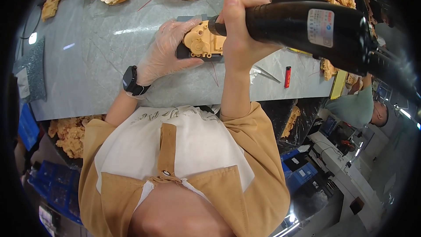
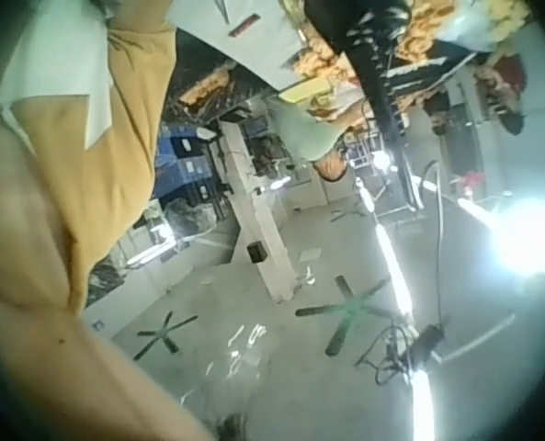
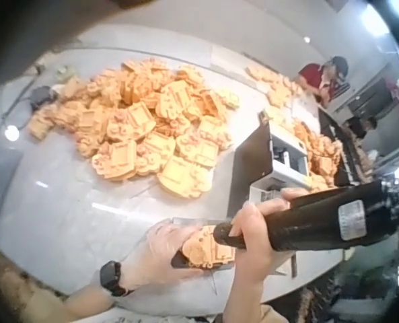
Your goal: The person assembles plastic parts by positioning them on a fixture and fastening screws into them using an electric screwdriver.
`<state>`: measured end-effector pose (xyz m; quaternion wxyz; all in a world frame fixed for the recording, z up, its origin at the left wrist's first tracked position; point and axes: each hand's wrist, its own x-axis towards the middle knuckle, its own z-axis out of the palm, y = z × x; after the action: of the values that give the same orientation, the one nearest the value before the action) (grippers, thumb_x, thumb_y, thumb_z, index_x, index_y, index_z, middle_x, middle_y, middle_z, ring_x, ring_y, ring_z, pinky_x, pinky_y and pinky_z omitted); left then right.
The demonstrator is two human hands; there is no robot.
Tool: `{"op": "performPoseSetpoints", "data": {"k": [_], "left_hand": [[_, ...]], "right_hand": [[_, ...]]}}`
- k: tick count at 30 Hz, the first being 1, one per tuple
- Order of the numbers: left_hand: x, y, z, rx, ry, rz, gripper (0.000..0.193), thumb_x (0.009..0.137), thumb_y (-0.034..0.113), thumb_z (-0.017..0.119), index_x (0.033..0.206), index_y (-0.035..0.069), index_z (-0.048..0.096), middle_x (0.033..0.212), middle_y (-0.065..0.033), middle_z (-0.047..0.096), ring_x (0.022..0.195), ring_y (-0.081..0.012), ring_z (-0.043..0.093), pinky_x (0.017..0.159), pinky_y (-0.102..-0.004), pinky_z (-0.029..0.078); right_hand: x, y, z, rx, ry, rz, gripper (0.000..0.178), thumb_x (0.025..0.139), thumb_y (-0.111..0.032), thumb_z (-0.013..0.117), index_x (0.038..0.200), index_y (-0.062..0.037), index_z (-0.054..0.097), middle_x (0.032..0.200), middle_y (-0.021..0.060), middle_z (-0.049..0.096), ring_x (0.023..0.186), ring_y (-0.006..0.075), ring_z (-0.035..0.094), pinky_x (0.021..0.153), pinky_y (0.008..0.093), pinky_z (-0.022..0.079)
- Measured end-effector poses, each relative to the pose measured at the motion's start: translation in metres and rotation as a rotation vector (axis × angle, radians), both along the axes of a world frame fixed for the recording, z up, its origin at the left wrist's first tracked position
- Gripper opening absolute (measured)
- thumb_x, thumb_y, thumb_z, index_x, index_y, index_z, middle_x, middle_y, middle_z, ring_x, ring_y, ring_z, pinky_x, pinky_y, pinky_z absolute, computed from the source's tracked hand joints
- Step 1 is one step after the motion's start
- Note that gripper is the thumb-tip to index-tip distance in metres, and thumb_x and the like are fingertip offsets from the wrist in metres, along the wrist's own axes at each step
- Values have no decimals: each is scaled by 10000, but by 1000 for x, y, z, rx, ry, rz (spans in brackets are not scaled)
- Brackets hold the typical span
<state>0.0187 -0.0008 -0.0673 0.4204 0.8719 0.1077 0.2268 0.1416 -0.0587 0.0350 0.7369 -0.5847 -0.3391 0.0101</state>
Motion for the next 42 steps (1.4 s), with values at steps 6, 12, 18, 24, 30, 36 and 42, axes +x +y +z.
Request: {"op": "performPoseSetpoints", "data": {"k": [6, 12, 18, 24, 30, 36, 42], "left_hand": [[1, 2, 1, -44, -24, -9, 797, 590, 241, 804, 1265, 91, 410, 1191, -51, 511, 1033, -261, 485, 941, -391, 375], [-2, 2, 1, -68, -11, 14, 807, 596, 240, 802, 1291, 109, 413, 1117, -52, 526, 1027, -263, 476, 936, -390, 374], [-3, 1, -3, -77, -2, 22, 804, 605, 235, 796, 1299, 113, 408, 1090, -57, 535, 1015, -261, 484, 969, -403, 349], [1, -1, -3, -61, -60, -2, 780, 626, 227, 778, 1297, 99, 403, 1096, -72, 542, 997, -267, 495, 962, -403, 352], [4, 8, 8, -105, -7, 39, 663, 728, 341, 683, 1270, 71, 412, 1006, -117, 571, 949, -291, 521, 922, -398, 368], [31, 10, 16, -444, 315, 3, 591, 794, 292, 635, 1268, 18, 412, 1023, -120, 590, 944, -215, 549, 823, -317, 435], [-95, 8, 66, -1170, -376, 277, 556, 798, 244, 630, 1261, 14, 424, 1188, -92, 521, 1061, -173, 535, 904, -328, 454]], "right_hand": [[6, 10, -4, 89, 50, 102, 342, 714, 66, 655, 973, 38, 433, 613, 60, 579, 461, 108, 544, 458, 205, 452], [12, 15, -15, 1, -6, 149, 395, 696, 84, 643, 986, 18, 384, 624, 108, 573, 446, 151, 506, 501, 274, 457], [4, 18, -14, -61, -39, 135, 371, 688, 86, 655, 952, 18, 403, 618, 109, 575, 446, 144, 511, 502, 262, 461], [16, 10, -12, -61, 3, 119, 374, 701, 93, 633, 987, 30, 400, 610, 120, 576, 447, 158, 521, 512, 280, 471], [26, -25, 4, 266, 72, 17, 464, 740, 52, 530, 1178, 2, 384, 659, 87, 579, 480, 164, 539, 521, 296, 492], [29, -89, 27, 414, 290, 122, 339, 823, -79, 479, 1148, -149, 408, 672, 11, 456, 597, 139, 452, 679, 352, 404], [36, -129, 30, 422, 255, -31, 245, 830, -92, 478, 1073, -64, 488, 688, 8, 440, 604, 133, 422, 640, 319, 364]]}}
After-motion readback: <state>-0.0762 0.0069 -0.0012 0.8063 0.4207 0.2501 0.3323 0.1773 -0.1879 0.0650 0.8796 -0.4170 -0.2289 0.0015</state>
